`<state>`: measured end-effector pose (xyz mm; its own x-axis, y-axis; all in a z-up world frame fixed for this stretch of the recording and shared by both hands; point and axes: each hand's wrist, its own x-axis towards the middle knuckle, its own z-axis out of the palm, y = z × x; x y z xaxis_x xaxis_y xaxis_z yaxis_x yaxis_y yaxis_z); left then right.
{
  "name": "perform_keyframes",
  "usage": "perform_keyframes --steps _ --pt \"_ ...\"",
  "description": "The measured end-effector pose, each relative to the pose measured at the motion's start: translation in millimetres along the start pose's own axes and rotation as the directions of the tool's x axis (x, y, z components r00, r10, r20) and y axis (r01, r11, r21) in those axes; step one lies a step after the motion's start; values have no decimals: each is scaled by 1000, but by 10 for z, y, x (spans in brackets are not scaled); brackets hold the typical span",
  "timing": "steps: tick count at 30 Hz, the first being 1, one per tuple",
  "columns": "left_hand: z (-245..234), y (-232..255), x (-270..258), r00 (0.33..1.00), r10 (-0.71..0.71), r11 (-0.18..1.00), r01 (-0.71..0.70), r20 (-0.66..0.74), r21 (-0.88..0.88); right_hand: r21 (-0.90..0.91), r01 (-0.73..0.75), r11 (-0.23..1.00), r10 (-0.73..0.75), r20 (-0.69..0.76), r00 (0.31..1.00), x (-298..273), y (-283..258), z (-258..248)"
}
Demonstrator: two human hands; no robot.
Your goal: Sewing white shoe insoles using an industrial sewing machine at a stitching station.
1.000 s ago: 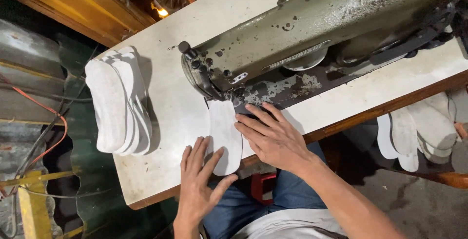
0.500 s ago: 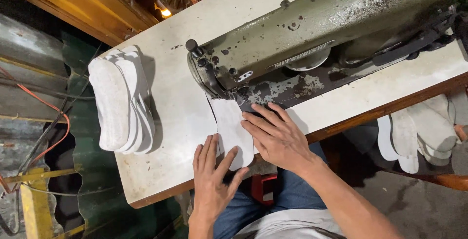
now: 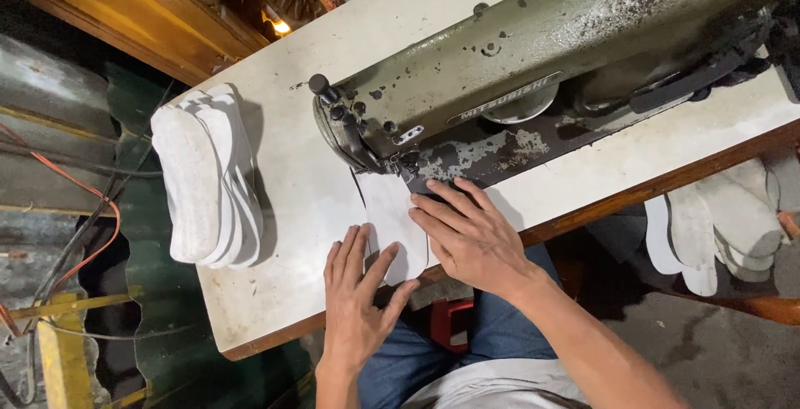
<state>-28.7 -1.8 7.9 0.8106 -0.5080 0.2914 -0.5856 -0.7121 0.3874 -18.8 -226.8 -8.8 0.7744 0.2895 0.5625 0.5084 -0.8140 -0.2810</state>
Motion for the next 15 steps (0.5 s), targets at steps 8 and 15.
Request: perform_keyframes --steps 8,15 --pt "-27 -27 43 1000 -15 999 15 7 -34 14 3 1000 -4 11 1000 -5 11 -10" --pt "-65 -83 95 1000 -5 998 5 3 -58 4 1 1000 -1 16 1000 -12 13 -4"
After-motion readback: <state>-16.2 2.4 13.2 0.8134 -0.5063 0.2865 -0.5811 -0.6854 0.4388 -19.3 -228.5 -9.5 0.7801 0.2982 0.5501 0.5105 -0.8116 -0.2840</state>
